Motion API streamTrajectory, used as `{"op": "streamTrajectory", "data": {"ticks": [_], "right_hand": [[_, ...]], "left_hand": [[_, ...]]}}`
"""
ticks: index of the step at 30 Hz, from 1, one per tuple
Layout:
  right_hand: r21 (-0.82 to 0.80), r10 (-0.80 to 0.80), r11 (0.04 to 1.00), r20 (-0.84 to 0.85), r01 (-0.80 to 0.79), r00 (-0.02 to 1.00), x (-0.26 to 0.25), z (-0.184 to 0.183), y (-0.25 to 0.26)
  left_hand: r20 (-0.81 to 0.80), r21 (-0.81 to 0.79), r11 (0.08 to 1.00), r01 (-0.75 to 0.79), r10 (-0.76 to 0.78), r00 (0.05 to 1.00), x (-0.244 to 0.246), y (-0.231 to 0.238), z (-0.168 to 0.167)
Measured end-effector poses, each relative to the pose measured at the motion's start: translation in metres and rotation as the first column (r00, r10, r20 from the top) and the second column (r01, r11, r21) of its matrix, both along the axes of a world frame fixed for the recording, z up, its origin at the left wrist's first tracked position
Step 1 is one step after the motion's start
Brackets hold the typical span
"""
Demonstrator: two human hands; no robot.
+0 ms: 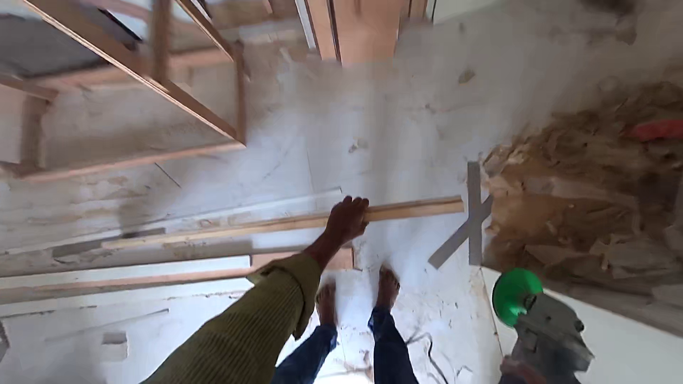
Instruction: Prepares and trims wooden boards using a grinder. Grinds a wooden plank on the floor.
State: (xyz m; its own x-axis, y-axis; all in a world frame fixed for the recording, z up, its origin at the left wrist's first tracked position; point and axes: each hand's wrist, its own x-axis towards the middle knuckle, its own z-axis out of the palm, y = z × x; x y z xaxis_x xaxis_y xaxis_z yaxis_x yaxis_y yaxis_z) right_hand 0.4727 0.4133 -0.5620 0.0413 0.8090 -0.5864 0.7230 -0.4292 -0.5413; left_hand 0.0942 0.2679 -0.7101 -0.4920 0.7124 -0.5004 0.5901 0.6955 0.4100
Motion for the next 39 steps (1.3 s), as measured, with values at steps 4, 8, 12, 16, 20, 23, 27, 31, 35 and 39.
{"op": "streamTrajectory", "data": {"ticks": [4, 8, 12, 16, 20, 23, 27, 31, 35, 39], "right_hand": [[0.002, -0.002, 1.000, 0.027, 0.002, 1.000, -0.001, -0.118, 0.009], [-0.012, 0.081, 0.997, 0.074, -0.080, 0.994, -0.014, -0.206, 0.008], [-0.011, 0.241, 0.970, 0.142, -0.242, 0.960, -0.043, -0.250, -0.005], [0.026, 0.525, 0.845, 0.149, -0.534, 0.838, -0.090, -0.273, -0.042], [0.039, 0.772, 0.623, 0.127, -0.781, 0.623, -0.144, -0.292, -0.104], [0.073, 0.886, 0.449, 0.095, -0.891, 0.454, -0.190, -0.312, -0.165], [0.049, 0.952, 0.299, 0.052, -0.953, 0.302, -0.249, -0.344, -0.252], [0.065, 0.990, 0.123, 0.058, -0.990, 0.127, -0.287, -0.379, -0.318], [0.027, 0.997, 0.033, 0.063, -0.999, 0.035, -0.318, -0.398, -0.360], [-0.008, 0.998, -0.037, 0.060, -0.999, -0.037, -0.337, -0.408, -0.374]], "left_hand": [[0.002, -0.090, 0.995, 0.054, -0.054, 0.999, 0.030, 0.017, -0.174], [0.018, -0.133, 0.990, 0.047, -0.045, 0.999, 0.050, 0.013, -0.287], [-0.046, -0.003, 1.000, -0.005, 0.005, 0.999, 0.067, -0.018, -0.334], [0.029, 0.241, 0.898, -0.368, 0.372, 0.928, 0.100, -0.084, -0.290], [0.468, 0.249, 0.733, -0.633, 0.482, 0.741, 0.140, -0.142, -0.201], [0.589, 0.133, 0.649, -0.749, 0.556, 0.587, 0.134, -0.187, -0.172], [0.531, 0.086, 0.528, -0.845, 0.693, 0.487, 0.093, -0.246, -0.190], [0.357, 0.153, 0.432, -0.889, 0.814, 0.457, 0.067, -0.298, -0.229], [0.183, 0.133, 0.428, -0.894, 0.876, 0.446, 0.042, -0.338, -0.254], [0.062, 0.111, 0.490, -0.864, 0.865, 0.498, 0.018, -0.362, -0.274]]}}
